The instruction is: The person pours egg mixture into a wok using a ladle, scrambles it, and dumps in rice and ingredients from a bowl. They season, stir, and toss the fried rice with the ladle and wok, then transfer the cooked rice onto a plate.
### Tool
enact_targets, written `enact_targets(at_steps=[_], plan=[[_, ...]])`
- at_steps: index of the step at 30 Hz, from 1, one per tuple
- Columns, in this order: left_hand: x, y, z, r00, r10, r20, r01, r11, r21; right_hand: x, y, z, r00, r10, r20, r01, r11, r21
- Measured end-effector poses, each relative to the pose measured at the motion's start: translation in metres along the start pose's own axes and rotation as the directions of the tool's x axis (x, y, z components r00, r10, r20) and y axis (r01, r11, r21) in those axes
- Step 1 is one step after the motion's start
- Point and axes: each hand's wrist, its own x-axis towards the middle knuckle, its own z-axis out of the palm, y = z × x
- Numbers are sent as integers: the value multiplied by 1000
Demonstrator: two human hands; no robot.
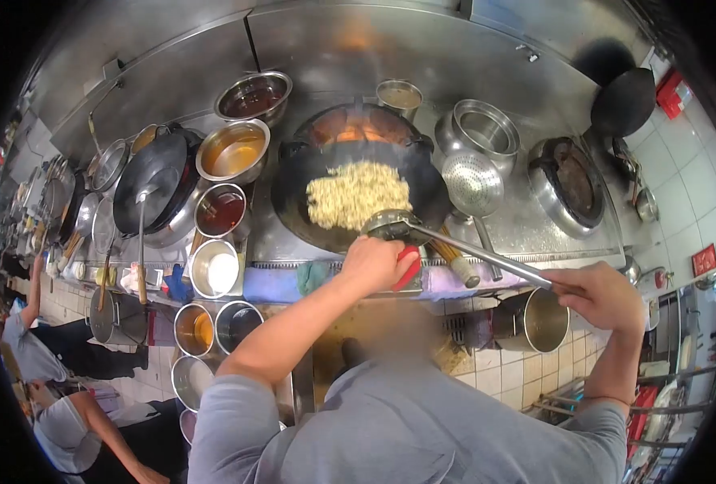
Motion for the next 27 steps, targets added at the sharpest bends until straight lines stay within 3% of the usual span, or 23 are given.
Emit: enact_targets(at_steps=[2,4,6,8,10,12,13,15,16,18,19,20,21,22,24,25,26,27], plan=[[19,1,-19,988,56,-145,-47,997,64,5,0,5,999,-27,-31,27,1000,-10],[37,-29,13,953,125,-277,-119,992,36,57,2,39,992,-45,-115,39,998,-58],[24,-55,84,935,-21,-354,29,999,19,115,13,95,970,-60,-237,44,996,-72],[2,-62,119,980,-121,-155,133,988,74,144,12,137,962,36,-270,-53,997,-57],[-27,-37,105,995,-79,54,76,996,41,143,18,159,957,63,-283,-87,994,-72],[-20,-24,85,922,199,-332,-195,980,46,129,25,172,904,79,-419,-48,995,85],[-9,-19,65,999,36,-37,-31,993,115,118,27,177,909,77,-410,-44,995,87],[22,-37,54,995,-28,-98,35,997,70,88,24,166,903,82,-422,60,948,312],[32,-49,53,988,-42,-149,50,998,45,77,25,157,904,68,-421,72,949,308],[45,-61,65,921,-30,-388,74,992,99,57,29,137,950,221,-221,-43,792,608],[47,-61,70,915,-76,-397,127,987,103,48,29,126,953,217,-213,-44,791,610],[44,-55,70,914,-87,-396,137,986,100,41,30,111,961,223,-163,-38,690,723],[43,-48,66,838,-79,-539,119,992,38,38,28,97,968,220,-117,-31,574,818],[38,-41,61,742,-79,-665,90,996,-17,35,23,85,970,214,-112,-32,574,818],[11,-24,67,805,-60,-590,75,997,1,30,14,70,989,124,-76,61,120,991],[-4,-19,79,852,-57,-520,75,997,14,32,9,67,992,14,-129,129,24,991],[-20,-15,93,892,-59,-449,78,997,24,39,8,69,993,9,-120,120,24,993],[-36,-28,127,923,-114,-368,155,984,84,51,9,73,993,-46,-111,101,-189,977]])
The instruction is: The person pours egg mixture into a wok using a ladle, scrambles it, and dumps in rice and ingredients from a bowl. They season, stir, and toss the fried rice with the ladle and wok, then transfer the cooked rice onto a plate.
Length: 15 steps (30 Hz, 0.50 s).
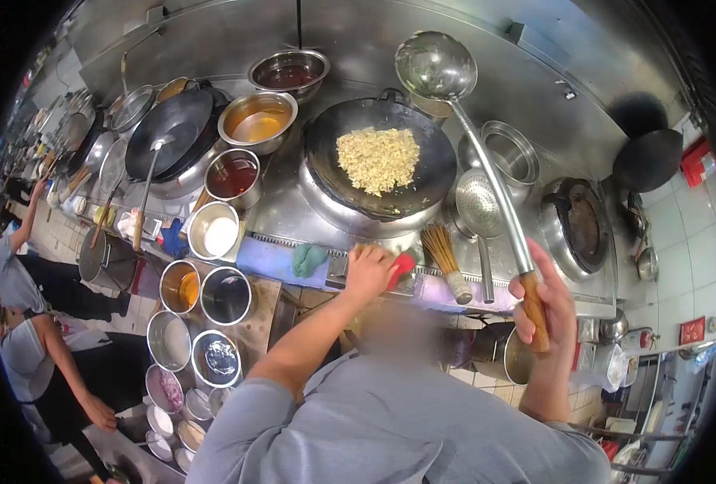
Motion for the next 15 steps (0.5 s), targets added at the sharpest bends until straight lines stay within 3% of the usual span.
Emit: enact_targets(at_steps=[2,3,4,7,8,9,10,11,12,13,14,15], plan=[[-36,-20,37,994,-60,87,51,994,94,30,21,-24,991,64,116,-106,909,403],[-45,-22,44,962,-135,238,87,976,202,53,42,-41,984,95,151,-159,851,501],[-47,-21,47,901,-223,373,106,945,309,76,58,-48,980,152,130,-195,864,465],[-19,-17,3,911,-279,302,197,941,275,167,113,-85,912,383,-147,-390,921,-21],[-10,-29,-10,911,-311,272,222,923,314,190,131,-108,917,384,-112,-399,900,-178],[-4,-46,-23,907,-342,243,249,905,344,201,128,-109,913,391,-120,-406,898,-168],[5,-63,-36,839,-479,258,336,830,446,215,124,-105,978,110,-179,-208,636,-743],[7,-79,-48,751,-606,261,402,734,548,219,125,-104,989,-143,-42,-35,55,-998],[6,-92,-58,668,-679,303,426,684,593,210,127,-108,990,-134,-51,-43,61,-997],[7,-101,-64,581,-743,330,442,630,639,200,129,-112,962,-258,91,75,-71,-995],[7,-107,-65,583,-745,324,441,625,644,194,131,-113,897,-364,250,180,-217,-960],[5,-114,-61,477,-765,433,404,628,665,186,143,-109,895,-367,252,185,-209,-960]])
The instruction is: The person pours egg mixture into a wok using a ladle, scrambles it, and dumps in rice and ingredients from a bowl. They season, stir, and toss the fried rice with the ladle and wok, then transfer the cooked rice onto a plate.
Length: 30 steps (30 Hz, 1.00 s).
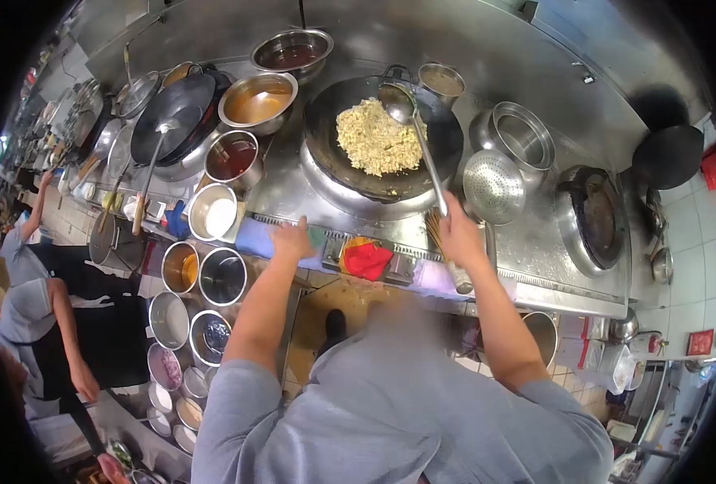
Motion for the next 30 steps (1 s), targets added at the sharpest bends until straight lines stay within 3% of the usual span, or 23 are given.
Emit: enact_targets(at_steps=[1,2,3,4,5,6,7,8,9,10,11,12,14,16,18,20,22,24,26,28,29,30], plan=[[6,-3,6,988,11,156,-18,999,40,-14,-13,11,929,295,223,-363,846,391],[17,-7,23,986,18,166,-29,997,68,-31,-14,22,727,439,528,-685,414,599],[34,-10,42,992,41,121,-29,994,-106,-32,18,51,711,282,645,-703,325,633],[44,-10,48,996,51,71,-29,959,-281,-27,21,49,711,288,642,-703,314,638],[42,-7,44,996,52,75,-30,963,-267,-23,16,44,763,335,553,-645,456,613],[38,-3,34,997,33,-76,-64,889,-453,-20,10,37,812,366,455,-581,584,566],[33,2,25,977,-11,-214,-125,782,-611,-21,7,25,786,375,492,-618,503,605],[29,9,16,978,-1,-209,-127,793,-596,-27,4,14,780,383,496,-626,484,611],[25,19,4,1000,13,-19,-22,216,-976,-34,1,5,771,414,483,-631,396,668],[19,30,-6,982,141,127,178,-449,-876,-41,0,2,759,447,473,-627,306,717],[15,43,-20,980,146,134,186,-435,-881,-44,2,6,796,472,378,-544,287,788],[13,59,-36,957,213,194,276,-477,-835,-39,-1,-13,774,475,418,-575,254,778],[12,85,-57,928,281,245,360,-506,-784,-14,4,-33,769,539,344,-622,506,597],[18,101,-72,878,237,416,477,-516,-712,21,39,1,871,479,114,-467,731,498],[34,103,-68,873,253,417,485,-547,-682,66,51,27,867,489,100,-448,674,587],[40,102,-64,889,281,361,457,-490,-742,107,11,10,773,472,425,-592,293,751],[46,100,-60,887,311,341,457,-490,-743,130,-19,35,791,391,471,-576,216,788],[72,96,-55,838,352,416,537,-403,-741,128,-49,42,807,356,471,-588,405,700],[72,101,-51,841,354,409,531,-396,-749,97,-62,41,889,287,357,-437,765,473],[72,107,-50,875,286,391,481,-420,-770,42,-48,46,966,174,191,-206,965,161],[74,107,-48,866,300,399,495,-414,-764,21,-58,-9,857,257,446,-331,939,95],[76,108,-47,866,306,396,496,-420,-760,-3,-23,6,883,204,422,-200,978,-54]])
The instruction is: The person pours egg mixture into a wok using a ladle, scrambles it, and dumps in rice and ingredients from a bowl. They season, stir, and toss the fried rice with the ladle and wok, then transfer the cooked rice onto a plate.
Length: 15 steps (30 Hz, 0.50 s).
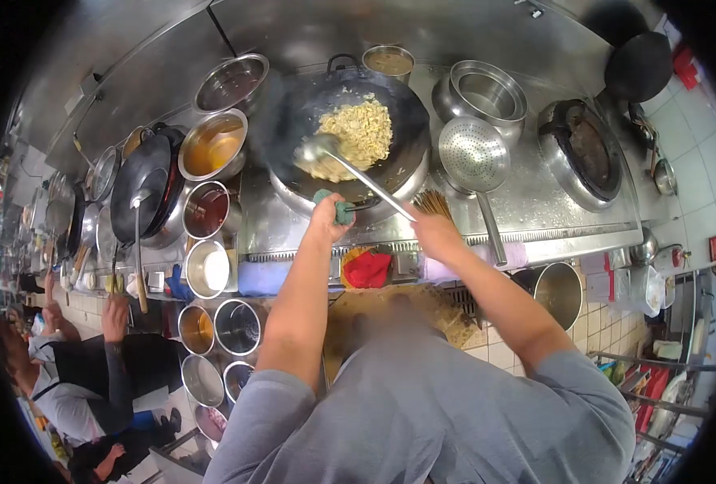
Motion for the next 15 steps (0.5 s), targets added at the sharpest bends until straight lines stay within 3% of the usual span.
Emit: enact_targets(at_steps=[1,3,4,6,8,10,12,14,15], plan=[[2,-2,0,1000,-4,7,4,1000,5,-16,14,-7,994,109,14,-109,994,-15],[-1,-4,1,1000,8,14,-8,1000,-1,-27,70,-10,998,59,-33,-63,989,-137],[-1,-4,0,1000,10,7,-10,1000,-10,-22,63,-21,998,51,-26,-54,989,-140],[4,-5,0,999,-2,32,2,1000,-18,-5,45,-59,959,232,-162,-252,960,-121],[5,-5,-1,999,-6,48,7,1000,-17,41,30,-40,966,130,-223,-155,983,-98],[4,-7,-1,997,7,77,-1,997,-78,77,-1,-6,962,240,-132,-209,955,212],[-23,-1,4,989,-3,150,18,995,-94,67,-38,14,963,254,-85,-243,963,118],[-33,-1,2,974,-22,227,44,995,-93,12,-43,-4,965,252,75,-258,961,102],[-26,-2,0,973,-57,222,78,993,-87,-14,-20,5,992,120,-49,-117,991,61]])
